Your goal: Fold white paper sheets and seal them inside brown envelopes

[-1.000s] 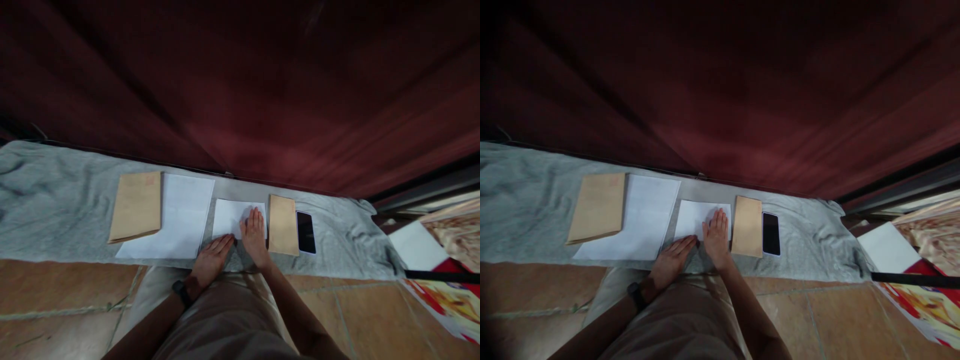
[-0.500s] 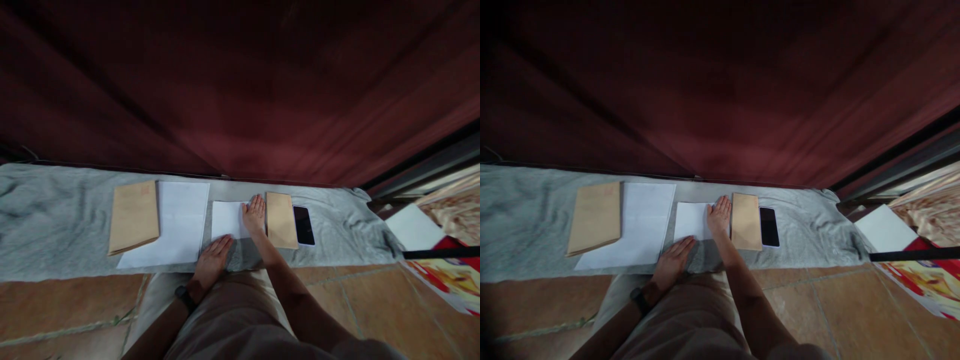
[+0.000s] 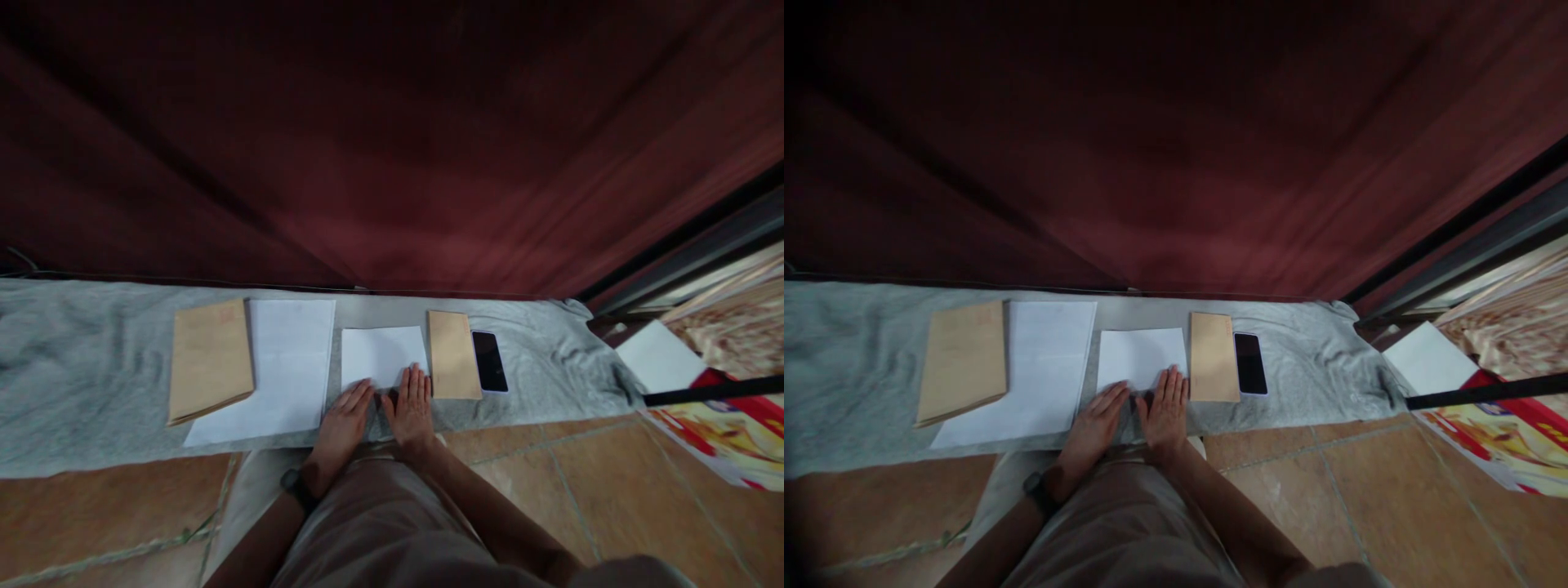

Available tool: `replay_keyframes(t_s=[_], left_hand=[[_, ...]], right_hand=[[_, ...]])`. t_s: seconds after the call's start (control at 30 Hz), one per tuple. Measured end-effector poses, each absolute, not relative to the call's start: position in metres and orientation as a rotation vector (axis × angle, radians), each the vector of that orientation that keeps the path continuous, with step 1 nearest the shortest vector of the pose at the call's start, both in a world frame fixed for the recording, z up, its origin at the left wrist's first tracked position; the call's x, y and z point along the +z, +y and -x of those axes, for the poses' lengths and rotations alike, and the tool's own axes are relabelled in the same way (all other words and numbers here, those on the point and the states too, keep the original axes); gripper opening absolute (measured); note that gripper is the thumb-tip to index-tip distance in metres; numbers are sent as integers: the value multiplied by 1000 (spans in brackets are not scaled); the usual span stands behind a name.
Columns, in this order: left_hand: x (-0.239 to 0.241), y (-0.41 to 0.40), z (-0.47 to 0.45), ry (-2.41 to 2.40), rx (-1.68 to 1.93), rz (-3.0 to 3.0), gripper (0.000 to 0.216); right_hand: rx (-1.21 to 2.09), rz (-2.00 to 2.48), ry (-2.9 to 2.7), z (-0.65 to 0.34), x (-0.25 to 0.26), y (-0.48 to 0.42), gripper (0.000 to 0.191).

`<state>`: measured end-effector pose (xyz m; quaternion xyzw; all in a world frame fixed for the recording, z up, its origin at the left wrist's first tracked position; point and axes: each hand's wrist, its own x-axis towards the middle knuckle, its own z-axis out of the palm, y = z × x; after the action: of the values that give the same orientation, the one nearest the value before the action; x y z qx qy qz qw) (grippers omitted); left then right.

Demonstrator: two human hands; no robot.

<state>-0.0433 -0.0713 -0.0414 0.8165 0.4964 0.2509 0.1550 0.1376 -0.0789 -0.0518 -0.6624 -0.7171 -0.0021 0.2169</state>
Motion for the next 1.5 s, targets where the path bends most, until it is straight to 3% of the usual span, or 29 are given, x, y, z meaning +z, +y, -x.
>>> replay_keyframes(t_s=[0.4, 0.7, 0.93, 1.03, 1.23, 1.5], left_hand=[[-26, -44, 31, 1759, 1001, -1565, 52], [-1, -33, 27, 1481, 1205, -796, 69], [37, -38, 18, 1306, 1124, -805, 29], [40, -36, 18, 1280, 1103, -860, 28], [31, -36, 15, 1310, 1213, -578, 51], [32, -37, 10, 1137, 1145, -356, 39]], right_hand=[[-61, 1842, -2047, -139, -44, -87, 66], [83, 1779, -2086, -141, -23, -77, 71], [370, 1688, -2073, -152, 14, -45, 53], [658, 1586, -1741, -152, 31, -32, 43], [1184, 1098, -717, -144, 49, -11, 30], [1248, 1120, -467, -127, -4, -32, 27]])
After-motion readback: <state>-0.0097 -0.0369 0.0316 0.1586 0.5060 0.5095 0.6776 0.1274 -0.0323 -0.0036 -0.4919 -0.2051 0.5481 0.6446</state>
